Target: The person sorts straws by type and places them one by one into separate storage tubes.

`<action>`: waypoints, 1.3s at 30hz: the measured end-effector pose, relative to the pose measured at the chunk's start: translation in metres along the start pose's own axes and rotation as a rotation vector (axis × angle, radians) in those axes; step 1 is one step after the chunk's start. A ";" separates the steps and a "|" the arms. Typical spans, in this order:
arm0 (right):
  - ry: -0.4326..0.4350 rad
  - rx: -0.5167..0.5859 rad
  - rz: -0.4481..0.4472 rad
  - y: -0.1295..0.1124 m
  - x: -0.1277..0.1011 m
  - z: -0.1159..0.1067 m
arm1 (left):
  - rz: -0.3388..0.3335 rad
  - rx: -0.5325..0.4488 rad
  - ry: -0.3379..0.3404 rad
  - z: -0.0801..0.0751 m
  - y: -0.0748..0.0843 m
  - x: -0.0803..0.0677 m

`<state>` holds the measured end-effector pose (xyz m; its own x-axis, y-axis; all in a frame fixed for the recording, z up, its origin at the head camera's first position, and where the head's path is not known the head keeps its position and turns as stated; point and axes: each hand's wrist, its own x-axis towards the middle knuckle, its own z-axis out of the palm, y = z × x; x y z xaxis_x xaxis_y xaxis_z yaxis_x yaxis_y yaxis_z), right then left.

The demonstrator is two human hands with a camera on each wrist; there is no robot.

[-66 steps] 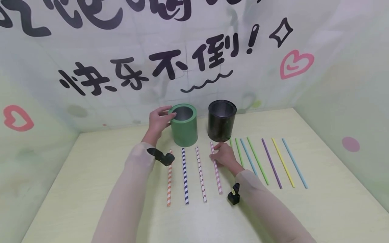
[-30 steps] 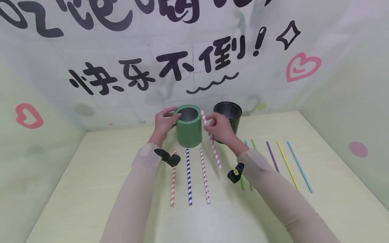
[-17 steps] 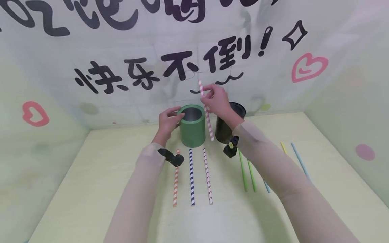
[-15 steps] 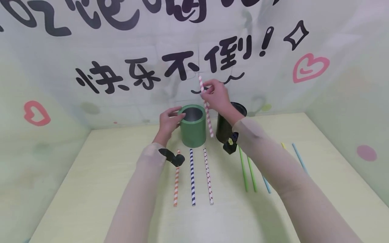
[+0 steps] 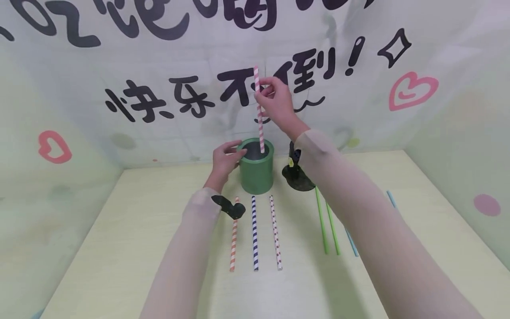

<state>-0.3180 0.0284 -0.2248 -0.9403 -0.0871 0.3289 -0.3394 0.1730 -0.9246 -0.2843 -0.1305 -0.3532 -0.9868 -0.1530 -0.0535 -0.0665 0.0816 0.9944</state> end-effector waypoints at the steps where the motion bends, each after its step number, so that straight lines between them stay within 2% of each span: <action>1: -0.006 0.014 -0.001 0.001 0.001 0.002 | -0.002 0.000 0.001 0.000 0.000 0.000; 9: -0.069 0.048 0.018 0.022 -0.007 0.017 | 0.004 0.004 -0.003 -0.001 0.001 -0.001; 17: -0.118 0.014 0.140 0.050 -0.016 0.021 | -0.009 0.008 -0.005 -0.001 0.001 -0.001; 23: -0.183 -0.101 0.242 0.061 -0.021 0.022 | -0.002 -0.006 -0.007 -0.001 0.002 -0.001; 28: -0.228 -0.164 0.289 0.066 -0.022 0.024 | -0.006 -0.013 -0.011 -0.002 0.002 -0.001; 39: -0.220 -0.229 0.341 0.072 -0.022 0.033 | 0.003 -0.035 -0.012 -0.001 0.003 -0.002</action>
<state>-0.3208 0.0102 -0.3046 -0.9802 -0.1896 -0.0577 -0.0318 0.4379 -0.8984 -0.2820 -0.1313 -0.3502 -0.9887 -0.1408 -0.0517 -0.0588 0.0474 0.9971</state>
